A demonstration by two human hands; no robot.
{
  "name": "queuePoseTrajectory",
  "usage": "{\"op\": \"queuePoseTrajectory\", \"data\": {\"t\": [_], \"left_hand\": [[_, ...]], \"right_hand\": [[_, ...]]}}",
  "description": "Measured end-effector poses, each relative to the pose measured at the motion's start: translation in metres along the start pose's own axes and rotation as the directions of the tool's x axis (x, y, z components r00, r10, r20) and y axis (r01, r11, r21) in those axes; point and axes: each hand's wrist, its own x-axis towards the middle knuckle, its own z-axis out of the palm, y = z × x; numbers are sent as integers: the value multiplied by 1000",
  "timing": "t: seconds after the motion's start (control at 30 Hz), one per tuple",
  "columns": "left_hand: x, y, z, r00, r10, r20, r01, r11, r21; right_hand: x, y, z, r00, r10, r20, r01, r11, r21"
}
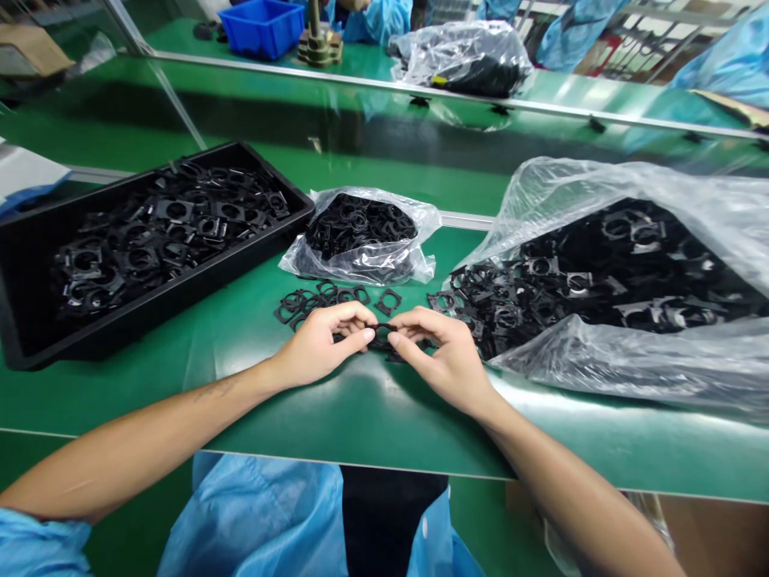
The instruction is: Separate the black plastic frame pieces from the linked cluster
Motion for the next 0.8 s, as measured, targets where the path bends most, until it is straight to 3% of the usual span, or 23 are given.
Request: {"op": "queuePoseTrajectory", "data": {"t": [0.53,0.8], "left_hand": [[-1,0,0,1000,7,-4,-7,1000,13],[0,-1,1,1000,13,5,-13,1000,23]], "right_hand": [[0,0,1,1000,22,-5,-22,999,38],[0,1,1,999,-35,-2,35,999,-28]]}}
